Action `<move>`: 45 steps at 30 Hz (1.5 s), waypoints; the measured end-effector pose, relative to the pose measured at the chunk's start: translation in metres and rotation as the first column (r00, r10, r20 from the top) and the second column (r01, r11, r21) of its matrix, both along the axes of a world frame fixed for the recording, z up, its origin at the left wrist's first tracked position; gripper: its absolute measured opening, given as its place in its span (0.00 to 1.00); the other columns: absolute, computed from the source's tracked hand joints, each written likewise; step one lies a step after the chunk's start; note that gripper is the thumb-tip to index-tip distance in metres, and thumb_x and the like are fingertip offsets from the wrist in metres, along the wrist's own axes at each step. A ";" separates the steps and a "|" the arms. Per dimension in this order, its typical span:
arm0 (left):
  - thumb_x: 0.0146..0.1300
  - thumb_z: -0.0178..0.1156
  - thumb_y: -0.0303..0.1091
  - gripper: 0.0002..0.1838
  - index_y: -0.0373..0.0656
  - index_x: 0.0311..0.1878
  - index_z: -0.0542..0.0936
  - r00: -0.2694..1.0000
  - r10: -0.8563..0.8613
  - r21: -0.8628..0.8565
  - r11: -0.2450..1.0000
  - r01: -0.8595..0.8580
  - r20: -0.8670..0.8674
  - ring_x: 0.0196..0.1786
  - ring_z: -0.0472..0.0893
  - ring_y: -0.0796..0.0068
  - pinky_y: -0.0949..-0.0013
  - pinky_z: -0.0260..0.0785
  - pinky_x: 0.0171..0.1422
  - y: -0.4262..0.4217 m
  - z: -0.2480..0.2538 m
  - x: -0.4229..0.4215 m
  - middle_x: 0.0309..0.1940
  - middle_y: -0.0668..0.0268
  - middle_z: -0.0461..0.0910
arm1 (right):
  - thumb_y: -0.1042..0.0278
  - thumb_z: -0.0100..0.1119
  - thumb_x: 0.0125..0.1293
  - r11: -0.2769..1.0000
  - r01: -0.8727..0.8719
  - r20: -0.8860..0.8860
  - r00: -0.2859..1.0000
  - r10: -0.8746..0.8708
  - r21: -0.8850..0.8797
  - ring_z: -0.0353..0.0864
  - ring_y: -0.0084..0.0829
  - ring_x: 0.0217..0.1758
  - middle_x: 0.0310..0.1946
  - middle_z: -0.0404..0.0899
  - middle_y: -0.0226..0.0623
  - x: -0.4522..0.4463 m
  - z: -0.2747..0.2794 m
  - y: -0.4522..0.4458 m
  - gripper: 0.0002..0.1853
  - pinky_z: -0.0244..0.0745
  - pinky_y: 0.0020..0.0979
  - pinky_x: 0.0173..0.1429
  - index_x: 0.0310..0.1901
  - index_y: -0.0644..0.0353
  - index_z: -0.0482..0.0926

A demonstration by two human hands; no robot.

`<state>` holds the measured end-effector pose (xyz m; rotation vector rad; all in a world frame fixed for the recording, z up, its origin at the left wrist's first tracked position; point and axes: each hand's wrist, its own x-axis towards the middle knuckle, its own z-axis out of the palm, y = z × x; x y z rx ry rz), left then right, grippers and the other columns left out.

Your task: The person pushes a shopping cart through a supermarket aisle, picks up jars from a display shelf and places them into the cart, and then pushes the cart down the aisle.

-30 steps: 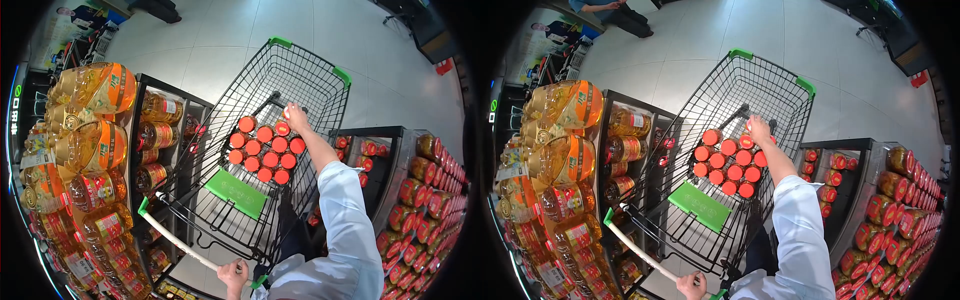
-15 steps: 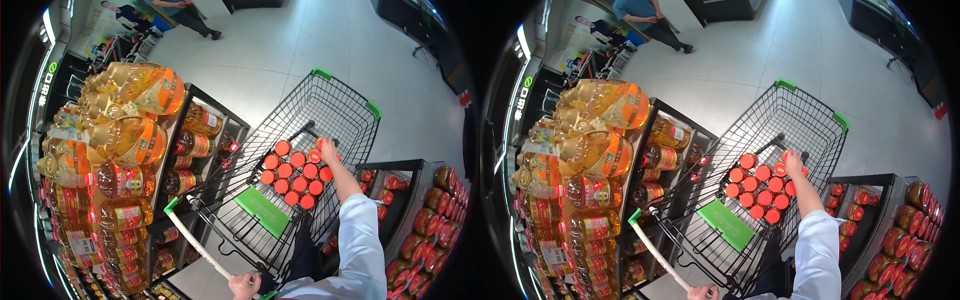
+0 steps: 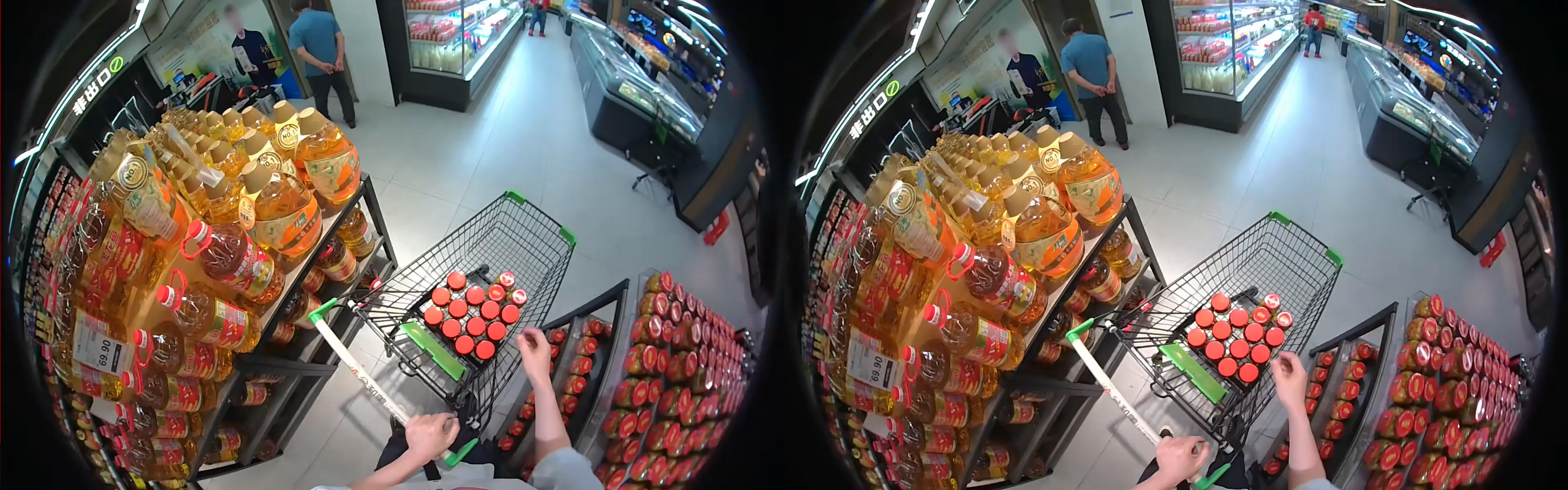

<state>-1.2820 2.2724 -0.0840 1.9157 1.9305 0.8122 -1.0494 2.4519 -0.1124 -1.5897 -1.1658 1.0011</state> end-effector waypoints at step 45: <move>0.59 0.64 0.50 0.17 0.48 0.40 0.87 0.894 -0.436 -0.312 0.867 0.388 -0.100 0.31 0.86 0.59 0.57 0.78 0.38 -0.006 0.006 -0.017 0.25 0.63 0.86 | 0.62 0.77 0.55 0.464 0.802 0.760 0.021 -0.650 0.375 0.69 0.55 0.60 0.57 0.68 0.52 0.158 0.041 -0.214 0.52 0.69 0.50 0.63 0.76 0.57 0.53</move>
